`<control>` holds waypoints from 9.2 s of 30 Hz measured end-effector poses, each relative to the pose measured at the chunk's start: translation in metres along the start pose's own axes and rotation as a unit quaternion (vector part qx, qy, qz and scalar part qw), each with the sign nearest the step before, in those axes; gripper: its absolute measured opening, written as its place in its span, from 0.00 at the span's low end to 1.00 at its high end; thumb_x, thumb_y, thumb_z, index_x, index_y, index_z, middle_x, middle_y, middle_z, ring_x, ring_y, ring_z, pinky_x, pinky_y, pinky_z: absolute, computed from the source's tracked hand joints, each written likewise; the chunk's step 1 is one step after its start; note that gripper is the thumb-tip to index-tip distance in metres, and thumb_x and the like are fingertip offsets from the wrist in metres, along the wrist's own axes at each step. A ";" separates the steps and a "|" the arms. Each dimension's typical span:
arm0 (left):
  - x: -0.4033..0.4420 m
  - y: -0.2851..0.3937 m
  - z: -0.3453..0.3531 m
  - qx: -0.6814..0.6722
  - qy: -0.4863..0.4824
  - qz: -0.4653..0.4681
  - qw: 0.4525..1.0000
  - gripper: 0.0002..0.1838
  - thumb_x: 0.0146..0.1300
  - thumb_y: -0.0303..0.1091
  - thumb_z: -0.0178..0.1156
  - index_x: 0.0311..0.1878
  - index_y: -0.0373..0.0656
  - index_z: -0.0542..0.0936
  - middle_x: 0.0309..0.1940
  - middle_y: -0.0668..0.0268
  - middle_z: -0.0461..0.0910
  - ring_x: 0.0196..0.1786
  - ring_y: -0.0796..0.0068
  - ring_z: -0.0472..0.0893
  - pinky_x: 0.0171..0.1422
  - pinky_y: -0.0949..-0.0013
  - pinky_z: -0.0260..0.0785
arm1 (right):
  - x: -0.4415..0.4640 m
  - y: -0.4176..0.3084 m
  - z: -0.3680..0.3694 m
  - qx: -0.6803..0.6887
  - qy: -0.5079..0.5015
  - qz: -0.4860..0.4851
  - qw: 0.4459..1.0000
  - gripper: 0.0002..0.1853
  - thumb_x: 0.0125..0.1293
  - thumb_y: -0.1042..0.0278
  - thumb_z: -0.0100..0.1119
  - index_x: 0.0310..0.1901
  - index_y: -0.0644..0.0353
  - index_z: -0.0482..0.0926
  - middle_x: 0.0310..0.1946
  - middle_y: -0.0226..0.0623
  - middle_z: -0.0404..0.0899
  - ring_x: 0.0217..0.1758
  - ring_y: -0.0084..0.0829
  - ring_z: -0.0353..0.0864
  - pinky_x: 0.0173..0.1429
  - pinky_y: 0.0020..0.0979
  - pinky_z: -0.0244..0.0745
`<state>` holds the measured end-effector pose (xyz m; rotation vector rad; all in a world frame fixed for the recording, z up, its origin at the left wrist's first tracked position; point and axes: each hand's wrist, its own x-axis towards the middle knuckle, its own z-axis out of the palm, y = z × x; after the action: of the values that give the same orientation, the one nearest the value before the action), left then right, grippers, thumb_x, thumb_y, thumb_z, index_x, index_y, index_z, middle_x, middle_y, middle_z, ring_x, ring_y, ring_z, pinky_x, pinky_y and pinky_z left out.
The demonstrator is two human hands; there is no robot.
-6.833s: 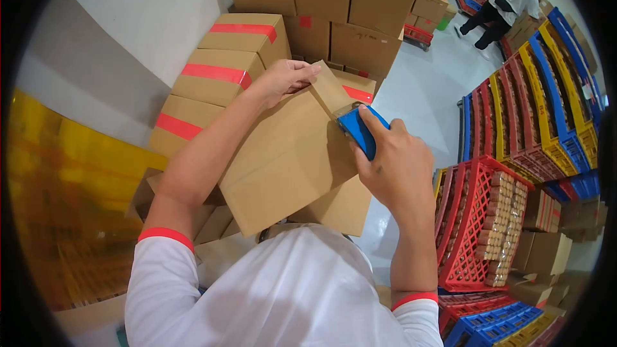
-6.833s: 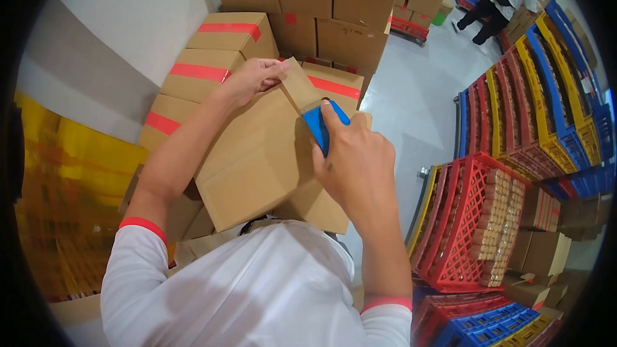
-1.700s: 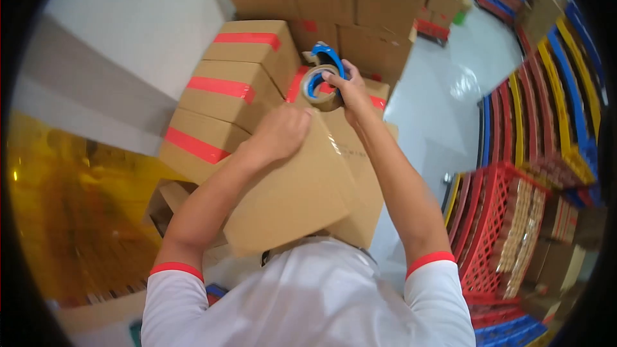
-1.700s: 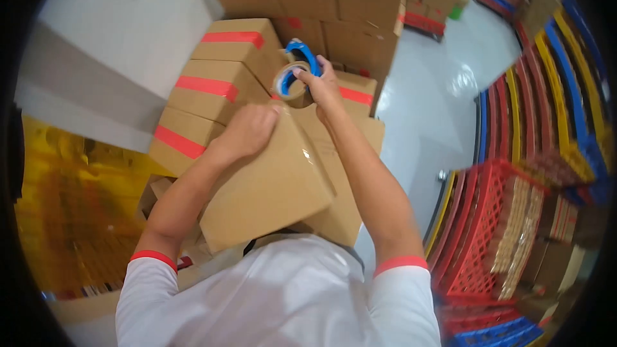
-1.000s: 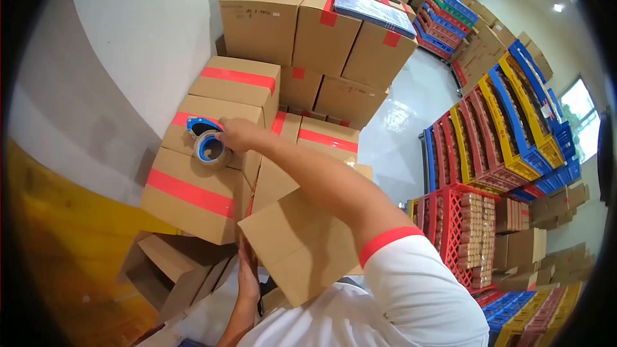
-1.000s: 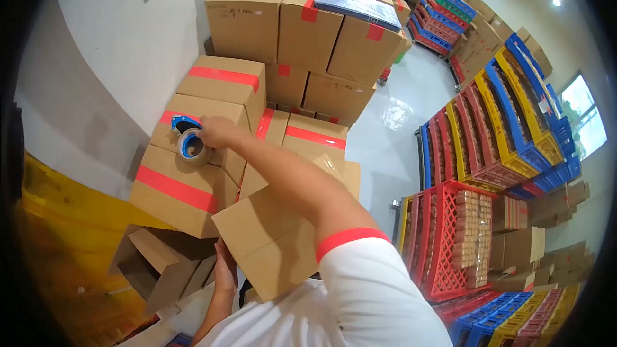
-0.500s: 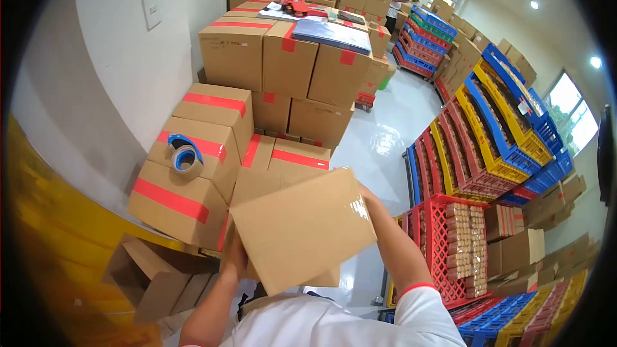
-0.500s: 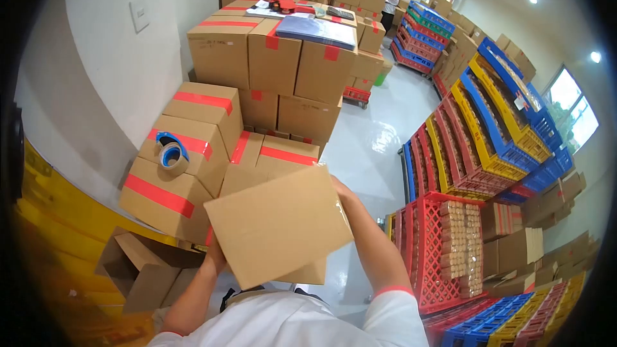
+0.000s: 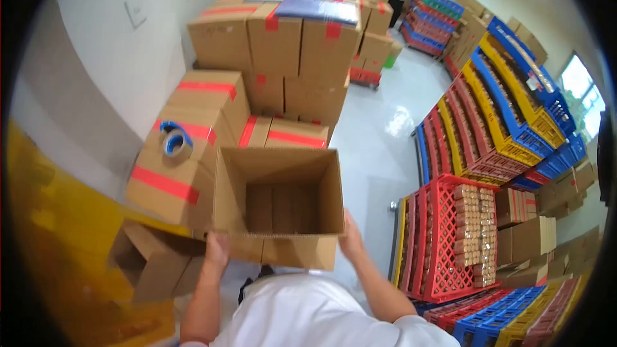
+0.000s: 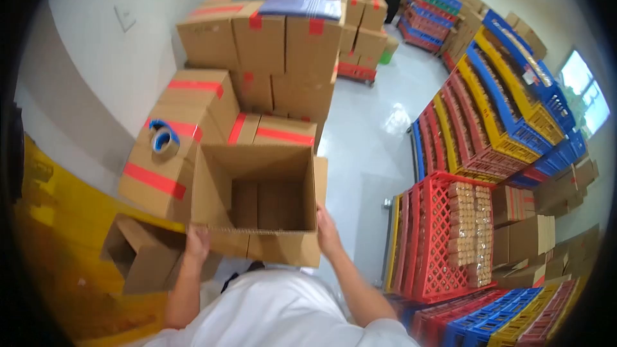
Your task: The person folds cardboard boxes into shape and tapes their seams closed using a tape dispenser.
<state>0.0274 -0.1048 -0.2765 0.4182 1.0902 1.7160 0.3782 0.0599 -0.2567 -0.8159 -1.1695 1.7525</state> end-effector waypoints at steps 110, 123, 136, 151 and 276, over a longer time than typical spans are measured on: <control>-0.268 0.235 -0.445 0.477 0.506 0.316 0.646 0.28 0.82 0.48 0.53 0.76 0.40 0.73 0.71 0.56 0.76 0.68 0.60 0.77 0.75 0.52 0.72 | 0.067 0.065 0.576 -0.216 -0.458 -0.309 0.805 0.26 0.83 0.58 0.57 0.75 0.60 0.75 0.78 0.53 0.71 0.83 0.53 0.67 0.84 0.46 0.63; -0.066 -0.044 -0.139 0.657 -0.073 0.128 0.739 0.31 0.67 0.35 0.73 0.73 0.48 0.78 0.76 0.54 0.75 0.80 0.54 0.72 0.82 0.49 0.66 | 0.046 0.217 -0.087 -0.586 0.323 0.198 0.716 0.31 0.73 0.66 0.61 0.77 0.63 0.71 0.67 0.57 0.80 0.68 0.53 0.82 0.71 0.43 0.77; -0.031 -0.163 -0.025 0.854 -0.222 -0.032 0.470 0.59 0.62 0.31 0.76 0.90 0.69 0.51 0.92 0.56 0.37 0.92 0.43 0.39 0.83 0.16 0.44 | 0.017 0.207 -0.103 -0.466 0.187 0.109 0.858 0.27 0.72 0.56 0.65 0.66 0.66 0.78 0.51 0.55 0.88 0.54 0.53 0.88 0.59 0.47 0.82; 0.009 0.006 0.083 0.654 -0.176 0.391 0.624 0.32 0.55 0.17 0.65 0.64 0.51 0.86 0.66 0.59 0.84 0.70 0.56 0.82 0.77 0.39 0.68 | 0.112 0.000 -0.077 -0.144 0.081 0.081 0.983 0.30 0.82 0.60 0.54 0.79 0.64 0.70 0.59 0.44 0.89 0.59 0.36 0.86 0.66 0.36 0.78; 0.120 0.153 0.108 0.577 0.091 0.205 0.785 0.30 0.69 0.38 0.75 0.67 0.26 0.81 0.60 0.46 0.88 0.62 0.62 0.88 0.67 0.64 0.77 | 0.061 -0.110 0.120 -0.503 -0.149 -0.234 0.819 0.28 0.77 0.64 0.57 0.77 0.53 0.75 0.85 0.48 0.61 0.92 0.59 0.41 0.87 0.69 0.19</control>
<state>-0.0332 0.0398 -0.1189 1.3445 2.2804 1.2267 0.2815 0.0918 -0.1160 -0.7195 -2.3490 0.7718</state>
